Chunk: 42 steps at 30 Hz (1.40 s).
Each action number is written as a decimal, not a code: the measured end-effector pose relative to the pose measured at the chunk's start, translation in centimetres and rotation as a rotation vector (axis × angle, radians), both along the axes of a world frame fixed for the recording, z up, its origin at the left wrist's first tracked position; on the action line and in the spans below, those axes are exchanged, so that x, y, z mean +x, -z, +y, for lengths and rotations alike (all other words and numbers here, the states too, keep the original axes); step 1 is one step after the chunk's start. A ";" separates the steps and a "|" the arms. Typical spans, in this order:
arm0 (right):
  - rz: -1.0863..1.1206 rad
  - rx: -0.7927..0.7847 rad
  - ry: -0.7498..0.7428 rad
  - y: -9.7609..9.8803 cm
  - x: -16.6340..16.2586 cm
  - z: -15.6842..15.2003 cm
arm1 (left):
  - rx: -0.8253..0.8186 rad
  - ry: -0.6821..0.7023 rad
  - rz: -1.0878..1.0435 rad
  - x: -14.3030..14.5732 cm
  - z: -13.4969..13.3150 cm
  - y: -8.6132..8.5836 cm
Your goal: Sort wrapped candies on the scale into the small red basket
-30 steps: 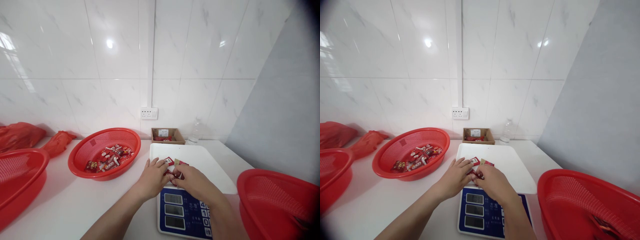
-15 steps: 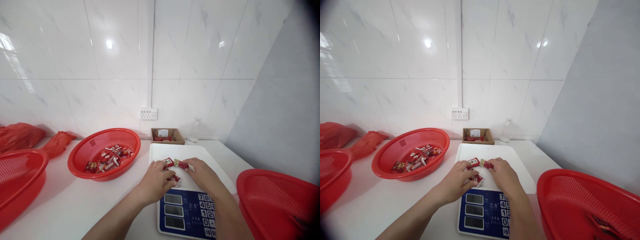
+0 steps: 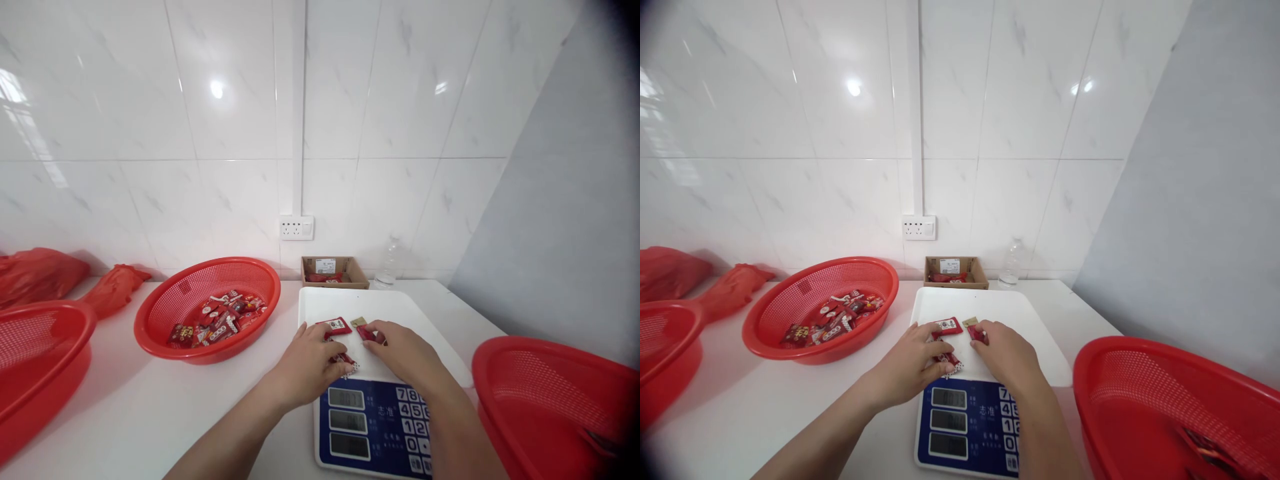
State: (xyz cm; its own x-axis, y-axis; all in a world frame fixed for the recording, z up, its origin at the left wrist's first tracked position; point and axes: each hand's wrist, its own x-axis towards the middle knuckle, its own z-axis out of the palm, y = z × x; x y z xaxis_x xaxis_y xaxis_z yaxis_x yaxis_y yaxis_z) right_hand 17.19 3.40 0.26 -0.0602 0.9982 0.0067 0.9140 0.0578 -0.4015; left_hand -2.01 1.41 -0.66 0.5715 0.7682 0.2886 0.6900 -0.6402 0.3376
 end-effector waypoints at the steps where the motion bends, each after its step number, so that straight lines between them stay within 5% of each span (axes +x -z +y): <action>1: -0.002 -0.008 0.000 -0.2 -0.1 -0.2 | -0.004 0.004 0.009 0.0 0.0 0.0; 16: 0.063 0.111 -0.090 2.0 -0.8 1.5 | -0.034 -0.004 0.037 -0.1 0.1 0.2; 42: 0.054 0.167 -0.077 1.6 -0.9 1.2 | 0.009 -0.050 -0.102 0.0 0.4 0.5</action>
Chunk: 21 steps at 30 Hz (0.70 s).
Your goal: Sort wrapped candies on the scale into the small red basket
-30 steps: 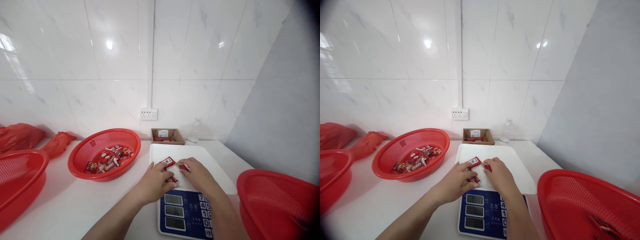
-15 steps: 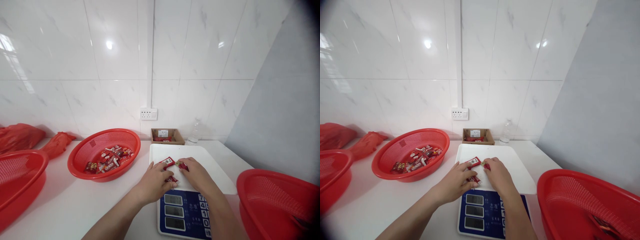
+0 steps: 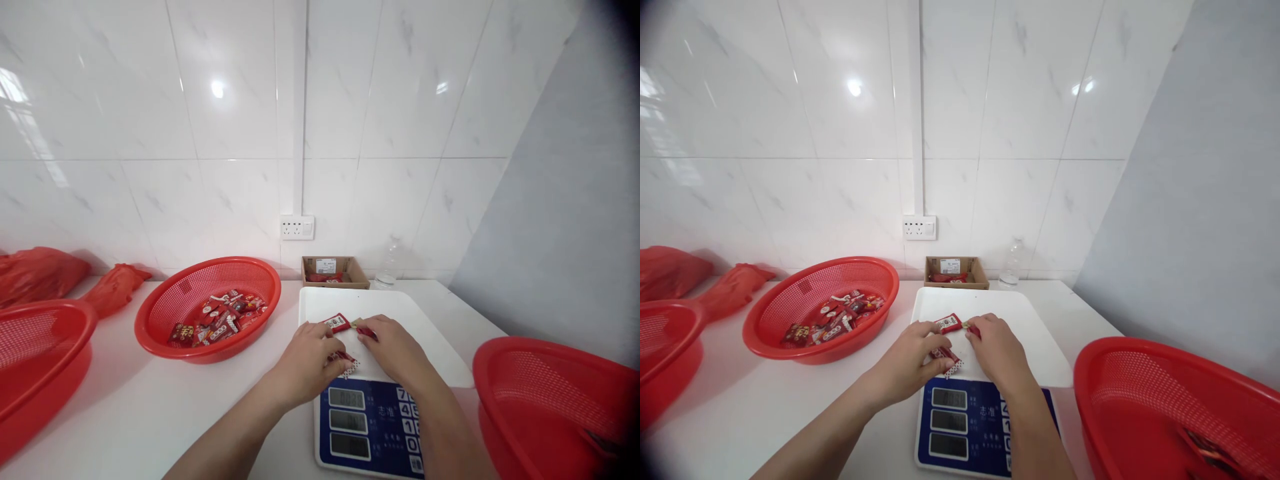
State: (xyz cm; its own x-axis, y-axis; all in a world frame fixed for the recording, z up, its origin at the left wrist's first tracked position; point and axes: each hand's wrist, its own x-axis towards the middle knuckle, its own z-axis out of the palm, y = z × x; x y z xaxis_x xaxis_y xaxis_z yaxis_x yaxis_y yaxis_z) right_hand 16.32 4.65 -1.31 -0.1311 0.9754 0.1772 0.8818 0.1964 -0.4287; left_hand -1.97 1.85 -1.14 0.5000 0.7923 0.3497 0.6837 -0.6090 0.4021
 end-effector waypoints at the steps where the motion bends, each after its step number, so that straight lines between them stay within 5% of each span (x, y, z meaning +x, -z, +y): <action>1: 0.000 -0.002 -0.010 0.0 0.0 0.0 | -0.002 0.007 0.003 0.0 0.0 0.0; 11: 0.030 0.015 -0.012 -0.1 0.0 -0.3 | -0.001 0.018 -0.015 0.0 0.0 -0.2; 21: 0.421 0.398 0.256 -6.2 0.6 -6.5 | 0.143 -0.016 -0.388 -0.6 -1.6 -2.9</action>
